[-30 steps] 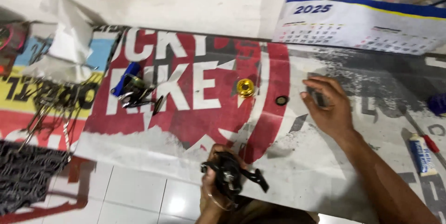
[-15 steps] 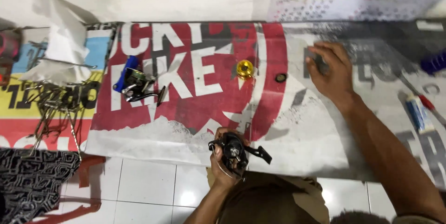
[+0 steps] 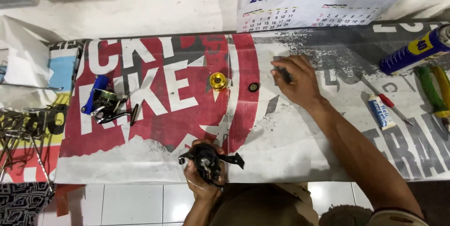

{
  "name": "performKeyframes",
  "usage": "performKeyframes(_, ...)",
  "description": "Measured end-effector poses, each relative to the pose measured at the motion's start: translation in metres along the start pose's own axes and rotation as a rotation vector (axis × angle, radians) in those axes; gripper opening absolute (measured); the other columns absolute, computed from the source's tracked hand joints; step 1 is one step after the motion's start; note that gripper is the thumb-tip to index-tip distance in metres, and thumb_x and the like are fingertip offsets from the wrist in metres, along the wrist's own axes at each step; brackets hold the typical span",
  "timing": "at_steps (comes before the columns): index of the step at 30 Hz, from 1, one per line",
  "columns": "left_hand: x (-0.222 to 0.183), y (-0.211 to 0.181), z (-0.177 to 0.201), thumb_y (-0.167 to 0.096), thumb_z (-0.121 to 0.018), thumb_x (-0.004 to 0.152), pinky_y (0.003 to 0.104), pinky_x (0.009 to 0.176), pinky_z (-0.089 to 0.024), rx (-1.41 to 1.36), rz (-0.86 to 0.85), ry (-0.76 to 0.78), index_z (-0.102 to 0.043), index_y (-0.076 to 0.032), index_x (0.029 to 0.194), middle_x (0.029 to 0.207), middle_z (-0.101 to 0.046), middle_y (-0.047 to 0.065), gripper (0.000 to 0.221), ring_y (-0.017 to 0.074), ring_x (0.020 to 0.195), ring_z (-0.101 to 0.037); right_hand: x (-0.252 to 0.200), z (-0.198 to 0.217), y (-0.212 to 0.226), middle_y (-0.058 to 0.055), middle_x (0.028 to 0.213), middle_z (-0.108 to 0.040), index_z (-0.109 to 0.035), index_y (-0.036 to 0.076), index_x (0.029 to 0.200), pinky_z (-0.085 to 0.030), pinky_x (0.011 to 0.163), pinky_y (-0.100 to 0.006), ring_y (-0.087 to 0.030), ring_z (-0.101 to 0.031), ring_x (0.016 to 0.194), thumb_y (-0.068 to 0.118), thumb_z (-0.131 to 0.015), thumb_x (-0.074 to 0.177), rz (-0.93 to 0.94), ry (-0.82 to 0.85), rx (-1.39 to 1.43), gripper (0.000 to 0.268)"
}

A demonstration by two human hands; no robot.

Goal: Reassembling the spool and main body of a spinning fishing reel on a workbench.

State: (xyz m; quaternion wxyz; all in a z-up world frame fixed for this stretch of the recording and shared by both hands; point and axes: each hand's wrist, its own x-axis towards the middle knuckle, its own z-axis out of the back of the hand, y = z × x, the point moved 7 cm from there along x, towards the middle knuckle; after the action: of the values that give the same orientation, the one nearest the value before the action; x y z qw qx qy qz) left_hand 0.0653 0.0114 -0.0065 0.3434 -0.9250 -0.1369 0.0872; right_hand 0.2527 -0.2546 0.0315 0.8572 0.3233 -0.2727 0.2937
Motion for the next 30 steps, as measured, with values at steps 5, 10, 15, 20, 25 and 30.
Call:
performKeyframes(5,0.014,0.014,0.001,-0.052,-0.054,0.096,0.024,0.027,-0.033,-0.241,0.174,0.003,-0.057,0.006,0.104,0.09,-0.066,0.023,0.058,0.0114,0.036,-0.04,0.004,0.003,0.008,-0.01,0.105,-0.072,-0.072,0.004,0.116,-0.048,0.083,-0.037,-0.025,-0.062,0.096,0.018,-0.073,0.099,-0.019,0.02,0.053,0.022)
performKeyframes(10,0.041,-0.003,0.007,-0.055,-0.056,0.095,0.02,0.03,-0.031,-0.195,0.233,-0.022,-0.059,0.003,0.094,0.087,-0.067,0.024,0.057,0.0067,0.037,-0.035,0.004,0.007,0.007,-0.008,0.106,-0.071,-0.071,0.004,0.119,-0.046,0.085,-0.037,-0.023,-0.061,0.095,0.017,-0.07,0.102,-0.029,0.028,0.076,0.022)
performKeyframes(15,0.086,-0.038,0.043,-0.066,-0.046,0.091,0.024,0.025,-0.022,-0.014,0.089,-0.201,-0.063,-0.006,0.1,0.082,-0.066,0.027,0.062,0.0087,0.026,-0.027,0.012,0.019,0.023,-0.011,0.1,-0.069,-0.075,0.006,0.117,-0.052,0.083,-0.043,-0.034,-0.067,0.095,0.007,-0.075,0.095,0.03,-0.066,0.11,0.022)
performKeyframes(20,0.122,-0.047,0.005,-0.062,-0.047,0.091,0.024,0.024,-0.024,0.039,0.087,-0.115,-0.064,-0.007,0.092,0.079,-0.07,0.023,0.058,0.0082,0.027,-0.031,0.04,-0.002,0.085,-0.018,0.103,-0.071,-0.074,0.002,0.111,-0.054,0.082,-0.048,-0.038,-0.069,0.096,0.01,-0.078,0.089,0.166,0.084,0.17,0.024)
performKeyframes(25,0.167,-0.022,-0.036,-0.066,-0.055,0.084,0.023,0.029,-0.023,0.037,0.101,-0.053,-0.064,-0.013,0.08,0.056,-0.06,0.008,0.054,0.0095,0.029,-0.028,0.073,-0.047,0.123,-0.023,0.137,-0.059,-0.065,0.003,0.132,-0.06,0.075,-0.04,-0.044,-0.063,0.117,0.027,-0.067,0.098,-0.039,0.575,0.184,0.042)
performKeyframes(30,0.181,-0.006,-0.033,-0.067,-0.046,0.091,0.02,0.032,-0.02,0.096,0.074,-0.083,-0.071,-0.006,0.087,0.053,-0.059,0.002,0.065,0.0032,0.031,-0.028,0.052,-0.091,0.092,-0.03,0.131,-0.06,-0.065,-0.002,0.127,-0.054,0.093,-0.059,-0.053,-0.058,0.12,0.025,-0.065,0.099,0.008,0.463,0.323,0.038)
